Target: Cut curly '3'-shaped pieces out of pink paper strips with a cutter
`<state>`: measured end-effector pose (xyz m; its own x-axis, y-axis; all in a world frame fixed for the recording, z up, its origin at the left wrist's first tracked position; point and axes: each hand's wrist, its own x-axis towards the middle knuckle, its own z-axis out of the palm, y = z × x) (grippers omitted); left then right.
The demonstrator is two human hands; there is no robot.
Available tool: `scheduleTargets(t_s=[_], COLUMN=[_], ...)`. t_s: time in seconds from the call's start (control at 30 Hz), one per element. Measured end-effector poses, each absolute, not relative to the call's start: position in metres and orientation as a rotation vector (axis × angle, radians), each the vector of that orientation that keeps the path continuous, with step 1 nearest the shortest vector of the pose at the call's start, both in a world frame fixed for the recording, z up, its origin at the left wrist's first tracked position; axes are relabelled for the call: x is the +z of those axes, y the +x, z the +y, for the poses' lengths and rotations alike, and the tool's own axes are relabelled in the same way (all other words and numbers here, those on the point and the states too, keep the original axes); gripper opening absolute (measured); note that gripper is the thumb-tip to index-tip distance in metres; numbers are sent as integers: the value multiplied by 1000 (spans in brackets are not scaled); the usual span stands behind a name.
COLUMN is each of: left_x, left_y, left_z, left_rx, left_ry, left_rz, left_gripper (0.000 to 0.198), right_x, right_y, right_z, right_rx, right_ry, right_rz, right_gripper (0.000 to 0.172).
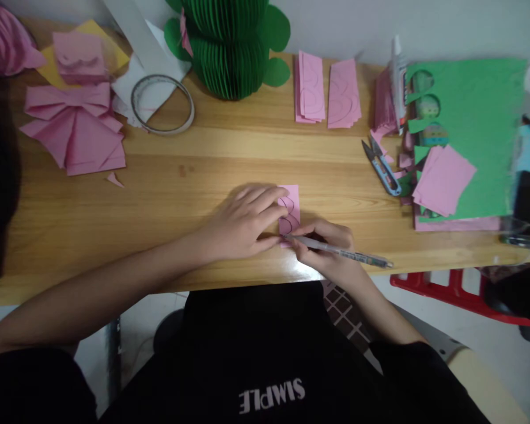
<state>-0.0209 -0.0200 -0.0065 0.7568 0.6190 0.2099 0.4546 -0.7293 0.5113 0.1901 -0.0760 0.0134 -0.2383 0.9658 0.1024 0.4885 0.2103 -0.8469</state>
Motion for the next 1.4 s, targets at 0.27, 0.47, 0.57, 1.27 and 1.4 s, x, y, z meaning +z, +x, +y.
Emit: scheduleTargets(t_s=[0.27,0.47,0.57,1.27,1.4], left_x=[-5,-7,-6,-3,-5], left_y=[-21,-21,-21,-20,-20], left_z=[-19,-19,-19,-19,-20], left_rx=[519,516,496,491,502], left_ry=[2528,2522,2515,2478,2489], left_rz=[808,815,821,826,828], left_gripper=[32,33,33,34,35], right_x=[14,23,26,13,15], right_y=[190,193,193,190,191], right_z=[-75,-72,-70,-61,-60], right_rx=[924,925,922,873,844], right_ry=[-1421,-1510,-1552,-1348,-1388], right_rz=[-1839,-1823,-1816,-1880,-1875], right_gripper=[3,4,3,6,4])
